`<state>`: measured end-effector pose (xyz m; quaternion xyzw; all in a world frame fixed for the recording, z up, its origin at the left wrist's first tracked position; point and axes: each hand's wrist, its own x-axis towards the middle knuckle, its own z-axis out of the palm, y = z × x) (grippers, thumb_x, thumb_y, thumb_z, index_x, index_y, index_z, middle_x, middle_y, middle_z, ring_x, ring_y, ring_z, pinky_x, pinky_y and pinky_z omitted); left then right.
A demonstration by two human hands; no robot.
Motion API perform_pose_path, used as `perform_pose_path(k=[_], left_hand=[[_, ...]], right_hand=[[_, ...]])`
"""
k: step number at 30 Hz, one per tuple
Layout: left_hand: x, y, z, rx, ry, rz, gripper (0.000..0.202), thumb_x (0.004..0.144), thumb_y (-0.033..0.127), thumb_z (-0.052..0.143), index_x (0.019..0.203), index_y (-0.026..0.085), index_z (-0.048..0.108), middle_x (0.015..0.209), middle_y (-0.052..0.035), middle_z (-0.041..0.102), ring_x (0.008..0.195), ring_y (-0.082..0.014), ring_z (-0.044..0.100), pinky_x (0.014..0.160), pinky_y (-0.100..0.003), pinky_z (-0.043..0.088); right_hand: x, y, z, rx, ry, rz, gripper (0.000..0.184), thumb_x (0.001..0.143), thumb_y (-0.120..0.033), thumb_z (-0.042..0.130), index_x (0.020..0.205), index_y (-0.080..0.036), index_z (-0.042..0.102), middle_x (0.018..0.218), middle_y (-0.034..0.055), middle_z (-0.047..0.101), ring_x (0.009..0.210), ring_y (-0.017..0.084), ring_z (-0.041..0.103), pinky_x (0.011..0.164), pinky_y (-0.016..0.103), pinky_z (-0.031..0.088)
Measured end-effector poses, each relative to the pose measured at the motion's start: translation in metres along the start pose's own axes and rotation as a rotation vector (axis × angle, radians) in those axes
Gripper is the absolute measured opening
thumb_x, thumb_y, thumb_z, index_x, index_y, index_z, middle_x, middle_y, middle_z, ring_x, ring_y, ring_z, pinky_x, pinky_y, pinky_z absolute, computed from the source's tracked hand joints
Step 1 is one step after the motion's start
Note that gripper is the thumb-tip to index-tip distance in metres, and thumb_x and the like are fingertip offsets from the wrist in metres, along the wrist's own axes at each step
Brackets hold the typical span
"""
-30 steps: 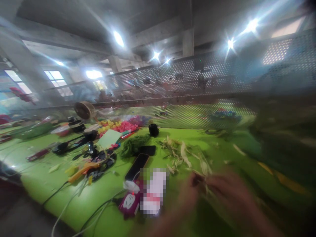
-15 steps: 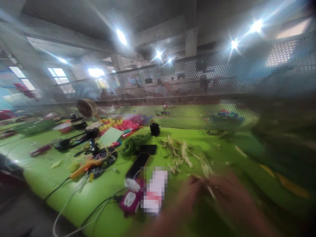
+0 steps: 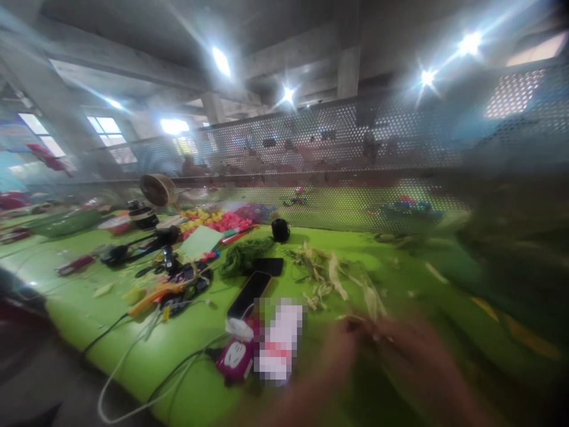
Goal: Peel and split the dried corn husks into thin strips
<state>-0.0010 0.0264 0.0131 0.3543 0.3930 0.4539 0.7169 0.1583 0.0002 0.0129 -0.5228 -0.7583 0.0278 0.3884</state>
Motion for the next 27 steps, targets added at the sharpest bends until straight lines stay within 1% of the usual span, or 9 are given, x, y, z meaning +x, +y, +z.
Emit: perform_pose_path(k=[4,6,8,12,16,19,21,24,27], left_hand=[[-0.001,-0.002,-0.002,0.093,-0.004,-0.004,0.025,0.062,0.032,0.078,0.075,0.015,0.065,0.071,-0.0028,0.062,0.069,-0.0152,0.055,0.073,-0.029,0.041],[-0.001,-0.002,-0.002,0.142,-0.025,0.037,0.024,0.065,0.033,0.076,0.077,0.016,0.066,0.074,-0.0031,0.062,0.072,-0.0150,0.054,0.075,-0.029,0.040],[-0.002,-0.002,-0.002,0.161,-0.054,0.072,0.023,0.067,0.033,0.075,0.078,0.015,0.066,0.076,-0.0032,0.062,0.075,-0.0150,0.054,0.078,-0.028,0.040],[-0.004,-0.002,0.002,0.121,-0.116,0.099,0.030,0.068,0.040,0.076,0.080,0.014,0.065,0.077,-0.0026,0.060,0.074,-0.0137,0.051,0.075,-0.027,0.040],[-0.003,-0.004,0.003,0.167,-0.115,0.127,0.034,0.069,0.042,0.076,0.083,0.013,0.064,0.080,-0.0035,0.061,0.076,-0.0141,0.053,0.076,-0.027,0.041],[-0.001,-0.005,0.002,0.245,-0.086,0.156,0.030,0.069,0.037,0.075,0.086,0.014,0.064,0.086,-0.0061,0.064,0.083,-0.0176,0.057,0.081,-0.031,0.043],[0.000,-0.004,0.002,0.306,-0.048,0.150,0.023,0.070,0.030,0.073,0.084,0.014,0.064,0.085,-0.0060,0.065,0.083,-0.0182,0.057,0.081,-0.031,0.044],[-0.001,-0.001,0.002,0.326,-0.004,0.134,0.014,0.072,0.023,0.068,0.082,0.015,0.063,0.082,-0.0039,0.065,0.081,-0.0167,0.057,0.079,-0.029,0.044],[-0.002,0.002,0.001,0.305,0.008,0.138,0.013,0.074,0.023,0.064,0.084,0.015,0.063,0.082,-0.0034,0.065,0.080,-0.0161,0.058,0.077,-0.028,0.043]], right_hand=[[0.006,-0.008,-0.004,0.175,-0.020,0.289,0.027,0.084,-0.043,0.053,0.075,-0.025,0.071,0.073,0.0031,0.073,0.067,0.022,0.066,0.060,0.031,0.050],[0.009,-0.012,-0.007,0.244,-0.016,0.407,0.025,0.080,-0.044,0.056,0.071,-0.025,0.069,0.068,0.0016,0.072,0.061,0.021,0.064,0.054,0.030,0.047],[0.011,-0.017,-0.009,0.283,-0.035,0.471,0.023,0.077,-0.044,0.058,0.070,-0.025,0.068,0.065,0.0003,0.072,0.059,0.020,0.064,0.052,0.029,0.046],[0.013,-0.021,-0.013,0.301,-0.012,0.501,0.025,0.076,-0.046,0.057,0.071,-0.024,0.068,0.066,0.0005,0.073,0.059,0.020,0.065,0.052,0.027,0.046],[0.013,-0.021,-0.014,0.287,0.009,0.496,0.026,0.076,-0.047,0.056,0.070,-0.024,0.068,0.066,0.0015,0.073,0.059,0.020,0.065,0.053,0.027,0.046],[0.014,-0.022,-0.015,0.277,0.006,0.499,0.026,0.074,-0.047,0.057,0.068,-0.024,0.068,0.065,0.0014,0.073,0.059,0.020,0.066,0.054,0.027,0.047],[0.014,-0.023,-0.015,0.277,-0.004,0.518,0.025,0.074,-0.047,0.059,0.068,-0.024,0.068,0.066,0.0013,0.074,0.060,0.021,0.066,0.054,0.027,0.046],[0.015,-0.023,-0.015,0.300,-0.037,0.559,0.027,0.074,-0.049,0.060,0.072,-0.023,0.068,0.068,0.0016,0.074,0.060,0.021,0.066,0.052,0.027,0.045],[0.017,-0.021,-0.014,0.349,-0.068,0.590,0.030,0.074,-0.051,0.061,0.071,-0.022,0.068,0.068,0.0015,0.074,0.060,0.020,0.066,0.053,0.027,0.045]])
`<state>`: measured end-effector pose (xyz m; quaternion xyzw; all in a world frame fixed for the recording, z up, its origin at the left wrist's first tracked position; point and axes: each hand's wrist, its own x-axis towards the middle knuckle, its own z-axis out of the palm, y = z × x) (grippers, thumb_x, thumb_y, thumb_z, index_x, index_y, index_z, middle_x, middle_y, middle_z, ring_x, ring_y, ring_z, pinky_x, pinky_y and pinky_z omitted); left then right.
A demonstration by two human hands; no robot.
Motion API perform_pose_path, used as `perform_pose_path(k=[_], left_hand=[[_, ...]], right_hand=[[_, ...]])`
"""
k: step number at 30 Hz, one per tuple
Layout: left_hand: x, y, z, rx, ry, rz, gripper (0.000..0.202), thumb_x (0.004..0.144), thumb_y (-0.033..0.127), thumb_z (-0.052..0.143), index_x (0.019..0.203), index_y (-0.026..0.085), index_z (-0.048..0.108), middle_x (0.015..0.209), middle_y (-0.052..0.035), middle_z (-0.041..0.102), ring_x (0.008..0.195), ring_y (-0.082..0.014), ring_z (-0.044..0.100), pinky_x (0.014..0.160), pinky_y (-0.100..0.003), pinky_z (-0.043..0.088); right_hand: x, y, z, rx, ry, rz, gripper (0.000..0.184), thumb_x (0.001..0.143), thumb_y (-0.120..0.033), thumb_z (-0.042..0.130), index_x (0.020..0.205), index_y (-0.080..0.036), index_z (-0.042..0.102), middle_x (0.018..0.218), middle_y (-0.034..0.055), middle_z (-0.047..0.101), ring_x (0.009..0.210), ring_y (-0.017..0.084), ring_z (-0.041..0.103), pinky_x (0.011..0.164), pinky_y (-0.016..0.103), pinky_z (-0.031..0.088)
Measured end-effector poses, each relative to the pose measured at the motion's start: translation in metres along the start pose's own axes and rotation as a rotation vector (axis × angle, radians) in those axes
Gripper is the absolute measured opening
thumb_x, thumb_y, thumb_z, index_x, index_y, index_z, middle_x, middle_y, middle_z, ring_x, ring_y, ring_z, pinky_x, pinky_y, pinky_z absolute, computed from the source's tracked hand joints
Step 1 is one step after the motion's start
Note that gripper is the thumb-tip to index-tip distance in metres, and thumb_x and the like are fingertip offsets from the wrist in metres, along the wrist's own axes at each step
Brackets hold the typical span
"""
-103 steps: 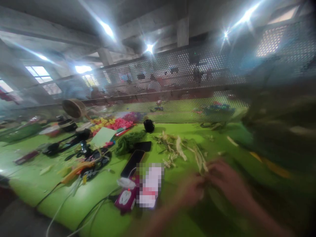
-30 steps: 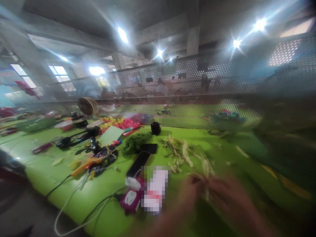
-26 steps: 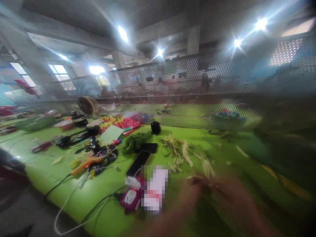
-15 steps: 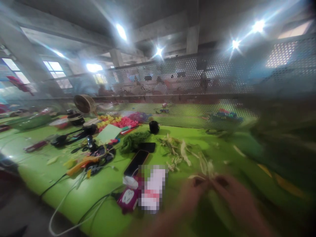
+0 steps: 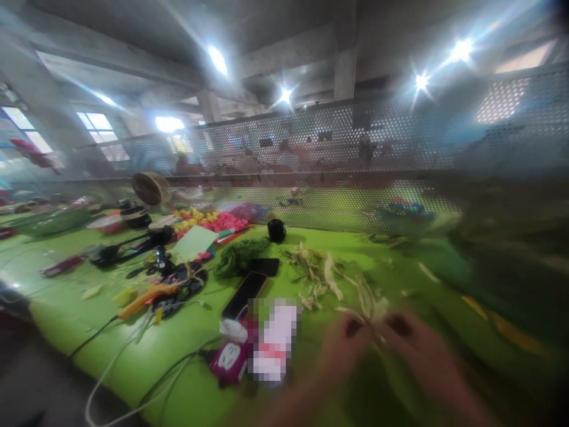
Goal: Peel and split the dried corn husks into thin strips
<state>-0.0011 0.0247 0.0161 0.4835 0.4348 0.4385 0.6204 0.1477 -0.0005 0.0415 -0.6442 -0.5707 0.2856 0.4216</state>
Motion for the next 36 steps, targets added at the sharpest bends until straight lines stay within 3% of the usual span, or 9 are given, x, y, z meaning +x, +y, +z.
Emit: perform_pose_path(k=[8,12,16,22,31,36], left_hand=[[0.000,-0.005,0.001,0.022,-0.010,0.001,0.017,0.074,0.027,0.066,0.084,0.013,0.066,0.082,-0.0062,0.067,0.079,-0.0180,0.058,0.076,-0.030,0.044],[0.002,-0.009,0.002,-0.016,-0.130,0.023,0.026,0.073,0.033,0.069,0.090,0.013,0.067,0.088,-0.0079,0.068,0.084,-0.0195,0.060,0.080,-0.032,0.044],[0.004,-0.013,0.001,0.010,-0.158,0.018,0.022,0.073,0.025,0.065,0.093,0.014,0.066,0.088,-0.0060,0.067,0.082,-0.0177,0.059,0.081,-0.031,0.043],[0.000,-0.009,0.004,0.012,-0.147,0.026,0.019,0.068,0.015,0.065,0.087,0.014,0.066,0.084,-0.0040,0.065,0.081,-0.0166,0.057,0.080,-0.030,0.043],[-0.004,-0.002,0.004,-0.176,-0.234,-0.009,0.035,0.059,0.037,0.083,0.083,0.015,0.068,0.079,-0.0032,0.064,0.081,-0.0173,0.057,0.085,-0.031,0.043],[-0.001,-0.009,0.000,-0.173,-0.175,-0.123,0.049,0.075,0.059,0.064,0.096,0.015,0.069,0.096,-0.0089,0.068,0.092,-0.0214,0.060,0.092,-0.037,0.041]], right_hand=[[-0.001,-0.009,0.001,0.036,-0.024,0.032,0.028,0.070,-0.048,0.061,0.068,-0.022,0.070,0.066,0.0021,0.074,0.061,0.021,0.065,0.053,0.027,0.044],[0.001,-0.007,-0.004,0.042,0.075,0.042,0.027,0.072,-0.049,0.059,0.070,-0.023,0.067,0.061,0.0012,0.070,0.060,0.021,0.064,0.052,0.027,0.043],[0.002,0.002,-0.004,0.075,0.223,0.025,0.024,0.076,-0.045,0.056,0.080,-0.022,0.063,0.071,0.0012,0.071,0.065,0.020,0.064,0.055,0.026,0.044],[-0.001,0.014,0.002,-0.037,0.204,-0.036,0.024,0.085,-0.047,0.047,0.077,-0.025,0.053,0.064,-0.0019,0.062,0.059,0.018,0.057,0.053,0.026,0.039],[0.005,0.010,-0.002,-0.035,0.211,-0.086,0.022,0.083,-0.044,0.045,0.079,-0.024,0.054,0.069,-0.0013,0.063,0.056,0.016,0.054,0.048,0.026,0.036],[0.001,0.019,-0.003,-0.105,0.177,-0.167,0.021,0.086,-0.043,0.046,0.075,-0.026,0.052,0.064,-0.0022,0.063,0.059,0.018,0.059,0.055,0.027,0.042]])
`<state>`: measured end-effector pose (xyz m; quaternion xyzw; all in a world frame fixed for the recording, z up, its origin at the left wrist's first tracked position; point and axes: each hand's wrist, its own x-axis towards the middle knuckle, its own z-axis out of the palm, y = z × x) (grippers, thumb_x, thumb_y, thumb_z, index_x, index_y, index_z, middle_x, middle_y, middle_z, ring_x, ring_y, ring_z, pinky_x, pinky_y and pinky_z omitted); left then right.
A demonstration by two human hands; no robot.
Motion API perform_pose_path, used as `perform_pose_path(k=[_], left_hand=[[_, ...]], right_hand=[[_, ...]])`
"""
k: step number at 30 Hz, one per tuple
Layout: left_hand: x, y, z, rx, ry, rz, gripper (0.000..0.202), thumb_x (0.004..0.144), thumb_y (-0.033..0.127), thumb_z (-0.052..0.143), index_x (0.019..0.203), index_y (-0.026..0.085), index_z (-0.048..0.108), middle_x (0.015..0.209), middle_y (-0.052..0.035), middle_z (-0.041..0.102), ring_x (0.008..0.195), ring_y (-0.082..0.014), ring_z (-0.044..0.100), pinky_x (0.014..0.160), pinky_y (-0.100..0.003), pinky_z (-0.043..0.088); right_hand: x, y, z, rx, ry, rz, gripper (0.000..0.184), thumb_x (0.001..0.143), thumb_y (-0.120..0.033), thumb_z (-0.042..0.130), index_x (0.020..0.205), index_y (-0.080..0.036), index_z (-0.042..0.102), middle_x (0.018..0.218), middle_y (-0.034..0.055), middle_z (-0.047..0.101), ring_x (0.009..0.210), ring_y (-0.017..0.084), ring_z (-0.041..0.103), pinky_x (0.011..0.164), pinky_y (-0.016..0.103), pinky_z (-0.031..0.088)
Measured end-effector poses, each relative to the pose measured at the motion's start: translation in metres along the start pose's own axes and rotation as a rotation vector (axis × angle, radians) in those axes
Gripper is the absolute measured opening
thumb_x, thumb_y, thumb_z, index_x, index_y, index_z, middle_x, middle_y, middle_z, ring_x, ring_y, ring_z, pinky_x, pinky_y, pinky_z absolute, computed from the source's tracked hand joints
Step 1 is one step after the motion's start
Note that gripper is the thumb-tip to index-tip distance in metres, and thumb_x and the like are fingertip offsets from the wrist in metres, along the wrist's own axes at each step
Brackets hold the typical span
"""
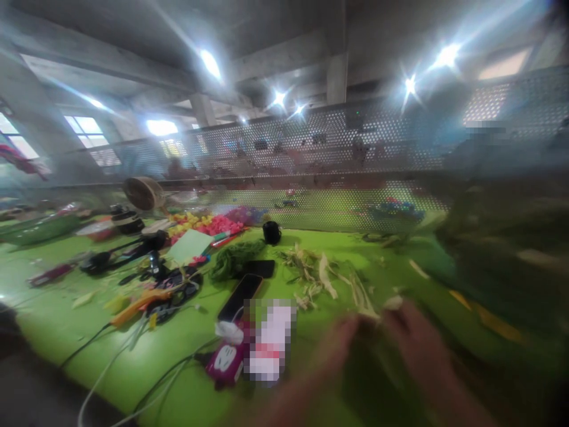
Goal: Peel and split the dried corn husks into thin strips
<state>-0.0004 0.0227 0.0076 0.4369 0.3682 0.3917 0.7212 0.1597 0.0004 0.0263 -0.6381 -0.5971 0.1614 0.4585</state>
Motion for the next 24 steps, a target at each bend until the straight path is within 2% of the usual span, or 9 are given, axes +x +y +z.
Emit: perform_pose_path(k=[3,7,12,16,19,23,24], left_hand=[[0.004,-0.003,-0.001,0.029,0.046,0.016,0.046,0.072,0.058,0.068,0.087,0.014,0.069,0.088,-0.0084,0.067,0.086,-0.0210,0.060,0.088,-0.036,0.043],[0.006,-0.003,0.001,0.147,0.037,0.065,0.030,0.061,0.035,0.081,0.078,0.014,0.068,0.077,-0.0046,0.065,0.077,-0.0178,0.058,0.082,-0.032,0.045],[0.004,-0.005,0.003,0.273,0.050,0.125,0.018,0.066,0.021,0.073,0.082,0.016,0.071,0.082,-0.0053,0.068,0.080,-0.0189,0.059,0.081,-0.032,0.046],[0.004,-0.011,0.001,0.301,0.036,0.168,0.021,0.066,0.016,0.069,0.087,0.017,0.073,0.090,-0.0066,0.070,0.088,-0.0222,0.061,0.087,-0.035,0.047],[0.003,-0.009,-0.001,0.338,-0.021,0.180,0.029,0.068,0.015,0.067,0.096,0.018,0.073,0.096,-0.0077,0.071,0.094,-0.0244,0.062,0.091,-0.037,0.046],[0.000,0.007,-0.008,0.401,-0.171,0.085,0.045,0.064,0.019,0.072,0.109,0.018,0.068,0.103,-0.0086,0.069,0.096,-0.0249,0.062,0.091,-0.038,0.045],[0.000,0.013,-0.010,0.403,-0.149,0.061,0.042,0.065,0.023,0.074,0.105,0.017,0.069,0.101,-0.0087,0.069,0.093,-0.0243,0.062,0.089,-0.038,0.045]], right_hand=[[-0.004,0.002,0.004,-0.043,-0.048,-0.037,0.025,0.087,-0.044,0.046,0.069,-0.027,0.052,0.059,-0.0018,0.061,0.054,0.018,0.057,0.055,0.029,0.042],[-0.006,-0.002,0.006,-0.004,-0.033,-0.001,0.027,0.085,-0.047,0.047,0.068,-0.026,0.054,0.058,-0.0011,0.062,0.052,0.018,0.056,0.051,0.029,0.040],[0.000,-0.014,0.002,0.112,0.008,0.064,0.024,0.082,-0.046,0.049,0.075,-0.024,0.056,0.065,-0.0013,0.063,0.057,0.017,0.057,0.049,0.026,0.040],[0.003,-0.019,-0.001,0.185,0.036,0.100,0.022,0.080,-0.044,0.050,0.079,-0.023,0.058,0.069,-0.0011,0.064,0.058,0.016,0.056,0.050,0.024,0.040],[0.003,-0.015,-0.001,0.187,0.033,0.091,0.020,0.082,-0.042,0.051,0.080,-0.023,0.057,0.068,-0.0023,0.063,0.059,0.015,0.056,0.051,0.023,0.040],[0.002,-0.003,-0.002,0.105,0.017,0.037,0.022,0.086,-0.044,0.049,0.078,-0.024,0.054,0.065,-0.0033,0.061,0.061,0.016,0.057,0.054,0.023,0.041],[0.002,-0.001,-0.002,0.079,0.004,0.025,0.023,0.086,-0.045,0.049,0.077,-0.025,0.053,0.064,-0.0035,0.060,0.060,0.016,0.057,0.054,0.024,0.041]])
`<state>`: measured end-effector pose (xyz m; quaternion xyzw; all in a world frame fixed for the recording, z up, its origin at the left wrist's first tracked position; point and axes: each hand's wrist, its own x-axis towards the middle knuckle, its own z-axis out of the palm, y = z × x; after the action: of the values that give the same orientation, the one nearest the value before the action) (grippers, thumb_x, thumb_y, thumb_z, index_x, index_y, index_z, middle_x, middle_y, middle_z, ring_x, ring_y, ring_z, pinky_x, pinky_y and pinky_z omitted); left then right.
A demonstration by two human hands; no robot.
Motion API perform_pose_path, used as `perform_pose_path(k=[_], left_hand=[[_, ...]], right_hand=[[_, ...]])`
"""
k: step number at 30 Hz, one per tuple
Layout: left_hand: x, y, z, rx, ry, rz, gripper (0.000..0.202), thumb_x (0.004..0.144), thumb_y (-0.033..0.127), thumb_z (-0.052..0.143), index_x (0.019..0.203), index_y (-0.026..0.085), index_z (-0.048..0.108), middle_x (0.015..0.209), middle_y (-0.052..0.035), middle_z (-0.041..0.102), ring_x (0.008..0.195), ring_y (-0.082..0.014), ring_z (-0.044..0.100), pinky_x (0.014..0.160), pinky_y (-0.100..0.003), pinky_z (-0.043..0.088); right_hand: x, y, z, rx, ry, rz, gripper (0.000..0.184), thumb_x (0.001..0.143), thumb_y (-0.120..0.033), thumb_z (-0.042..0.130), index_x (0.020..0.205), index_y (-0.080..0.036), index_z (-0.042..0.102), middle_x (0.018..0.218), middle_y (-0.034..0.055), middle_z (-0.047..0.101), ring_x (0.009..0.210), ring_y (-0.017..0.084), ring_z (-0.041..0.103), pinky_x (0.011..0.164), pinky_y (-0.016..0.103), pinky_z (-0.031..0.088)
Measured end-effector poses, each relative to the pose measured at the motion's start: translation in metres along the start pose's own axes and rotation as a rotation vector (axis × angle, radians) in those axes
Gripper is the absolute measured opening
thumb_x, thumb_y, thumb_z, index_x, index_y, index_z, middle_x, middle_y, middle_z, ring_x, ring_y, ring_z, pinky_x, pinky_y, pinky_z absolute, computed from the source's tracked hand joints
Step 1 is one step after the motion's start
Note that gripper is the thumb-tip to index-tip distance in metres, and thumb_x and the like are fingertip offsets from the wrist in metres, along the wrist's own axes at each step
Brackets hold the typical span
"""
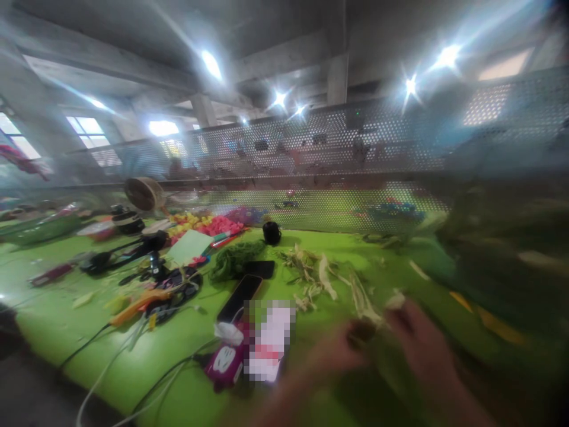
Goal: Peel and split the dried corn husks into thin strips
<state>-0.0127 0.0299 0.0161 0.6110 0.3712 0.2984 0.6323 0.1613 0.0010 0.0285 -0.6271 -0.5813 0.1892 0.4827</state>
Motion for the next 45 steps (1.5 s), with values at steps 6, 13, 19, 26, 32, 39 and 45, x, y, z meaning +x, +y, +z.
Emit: perform_pose_path(k=[6,13,19,26,32,39,45], left_hand=[[-0.007,0.027,-0.006,-0.010,0.390,0.181,0.025,0.082,0.040,0.060,0.093,0.019,0.067,0.104,-0.0087,0.065,0.101,-0.0233,0.055,0.093,-0.036,0.040],[-0.002,0.007,0.011,-0.087,0.169,0.042,0.030,0.075,0.040,0.068,0.093,0.016,0.066,0.093,-0.0082,0.067,0.090,-0.0226,0.058,0.085,-0.035,0.044],[0.004,-0.004,0.013,-0.242,0.129,0.070,0.018,0.077,0.030,0.062,0.086,0.015,0.057,0.078,-0.0035,0.061,0.073,-0.0164,0.057,0.074,-0.030,0.045],[0.002,0.002,0.010,-0.091,0.175,0.020,0.017,0.080,0.017,0.049,0.092,0.015,0.060,0.077,0.0004,0.054,0.071,-0.0116,0.047,0.069,-0.025,0.037],[-0.002,0.011,0.014,-0.015,0.217,0.015,0.007,0.082,0.019,0.052,0.083,0.016,0.058,0.080,-0.0002,0.056,0.077,-0.0140,0.049,0.072,-0.026,0.036],[-0.001,0.008,0.013,-0.051,0.274,0.015,0.007,0.082,0.022,0.052,0.083,0.017,0.056,0.072,0.0020,0.049,0.070,-0.0122,0.044,0.067,-0.025,0.034],[0.003,0.002,0.012,-0.061,0.296,0.043,0.008,0.082,0.024,0.054,0.081,0.017,0.056,0.074,0.0011,0.052,0.073,-0.0127,0.047,0.070,-0.025,0.036]], right_hand=[[-0.004,-0.001,0.002,-0.052,-0.107,-0.021,0.024,0.087,-0.046,0.048,0.077,-0.026,0.057,0.064,-0.0012,0.066,0.057,0.018,0.059,0.052,0.027,0.041],[-0.004,-0.017,0.007,0.037,-0.119,0.075,0.025,0.076,-0.047,0.054,0.068,-0.025,0.061,0.055,-0.0007,0.066,0.048,0.019,0.058,0.043,0.027,0.037],[-0.003,-0.024,0.007,0.092,-0.100,0.118,0.026,0.071,-0.047,0.056,0.062,-0.024,0.063,0.059,0.0001,0.070,0.049,0.018,0.058,0.044,0.026,0.038],[-0.004,-0.020,0.006,0.020,-0.103,0.102,0.030,0.074,-0.049,0.054,0.063,-0.023,0.065,0.058,0.0000,0.068,0.055,0.019,0.060,0.048,0.025,0.040],[-0.002,-0.024,0.002,0.025,-0.072,0.176,0.029,0.071,-0.049,0.057,0.063,-0.023,0.065,0.063,0.0008,0.070,0.064,0.021,0.063,0.050,0.025,0.041],[0.002,-0.022,-0.001,0.170,-0.067,0.227,0.028,0.073,-0.047,0.059,0.076,-0.022,0.070,0.077,0.0027,0.075,0.071,0.022,0.067,0.060,0.026,0.047],[-0.001,-0.015,0.003,0.102,-0.102,0.191,0.028,0.073,-0.048,0.061,0.079,-0.022,0.069,0.074,0.0023,0.075,0.065,0.021,0.066,0.058,0.027,0.048]])
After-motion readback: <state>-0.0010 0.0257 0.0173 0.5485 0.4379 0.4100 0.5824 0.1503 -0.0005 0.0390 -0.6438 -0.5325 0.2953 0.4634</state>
